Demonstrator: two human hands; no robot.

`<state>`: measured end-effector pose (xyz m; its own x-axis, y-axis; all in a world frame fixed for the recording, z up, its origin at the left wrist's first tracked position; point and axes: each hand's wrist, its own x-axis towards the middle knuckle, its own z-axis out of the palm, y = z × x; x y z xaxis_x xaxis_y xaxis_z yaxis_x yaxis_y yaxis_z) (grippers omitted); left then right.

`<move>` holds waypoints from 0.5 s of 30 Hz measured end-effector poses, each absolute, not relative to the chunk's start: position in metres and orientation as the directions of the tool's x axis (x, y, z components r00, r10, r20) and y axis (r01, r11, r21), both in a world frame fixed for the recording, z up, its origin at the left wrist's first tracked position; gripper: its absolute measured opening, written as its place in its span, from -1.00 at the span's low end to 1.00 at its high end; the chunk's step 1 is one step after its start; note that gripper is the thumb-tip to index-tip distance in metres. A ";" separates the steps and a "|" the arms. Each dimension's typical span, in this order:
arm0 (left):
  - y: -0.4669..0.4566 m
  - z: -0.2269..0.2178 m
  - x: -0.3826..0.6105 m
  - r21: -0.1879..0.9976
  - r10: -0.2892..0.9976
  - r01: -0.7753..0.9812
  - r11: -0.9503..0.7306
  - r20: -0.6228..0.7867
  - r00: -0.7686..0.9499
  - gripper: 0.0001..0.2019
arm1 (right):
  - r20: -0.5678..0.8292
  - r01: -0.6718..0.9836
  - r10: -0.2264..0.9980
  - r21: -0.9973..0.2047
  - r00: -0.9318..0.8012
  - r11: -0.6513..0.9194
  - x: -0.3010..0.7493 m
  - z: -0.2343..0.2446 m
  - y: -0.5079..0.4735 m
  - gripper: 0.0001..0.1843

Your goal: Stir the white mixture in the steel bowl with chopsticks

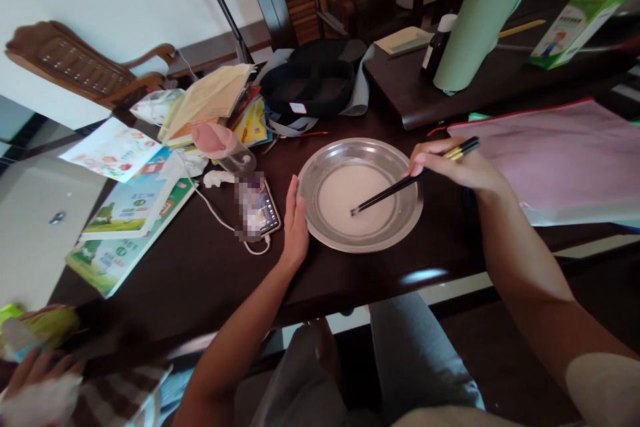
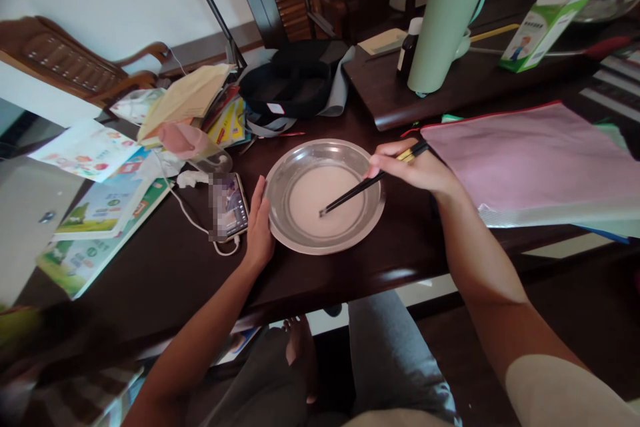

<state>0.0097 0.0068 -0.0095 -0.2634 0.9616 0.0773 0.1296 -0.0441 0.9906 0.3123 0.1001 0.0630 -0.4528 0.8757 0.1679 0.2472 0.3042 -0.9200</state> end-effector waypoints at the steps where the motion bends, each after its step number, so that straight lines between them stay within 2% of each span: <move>1: 0.007 -0.011 0.010 0.991 0.961 0.128 -0.045 0.078 -0.264 -0.39 | 0.158 0.252 0.857 -0.916 -0.491 0.314 0.309 0.062 0.099 -0.67; 4: 0.008 -0.014 0.009 0.989 0.961 0.139 -0.054 0.090 -0.263 -0.41 | 0.173 0.283 0.867 -0.899 -0.468 0.333 0.304 0.060 0.100 -0.69; 9: 0.008 -0.014 0.010 0.989 0.961 0.134 -0.058 0.092 -0.262 -0.41 | 0.228 0.305 0.946 -0.906 -0.229 0.292 0.318 0.063 0.104 -0.64; 11: 0.008 -0.012 0.010 0.988 0.961 0.144 -0.056 0.092 -0.261 -0.40 | 0.204 0.276 0.940 -0.920 -0.274 0.280 0.319 0.064 0.103 -0.62; 15: 0.008 -0.010 0.011 0.987 0.961 0.153 -0.051 0.090 -0.262 -0.40 | 0.148 0.272 0.860 -0.911 -0.489 0.311 0.308 0.061 0.100 -0.68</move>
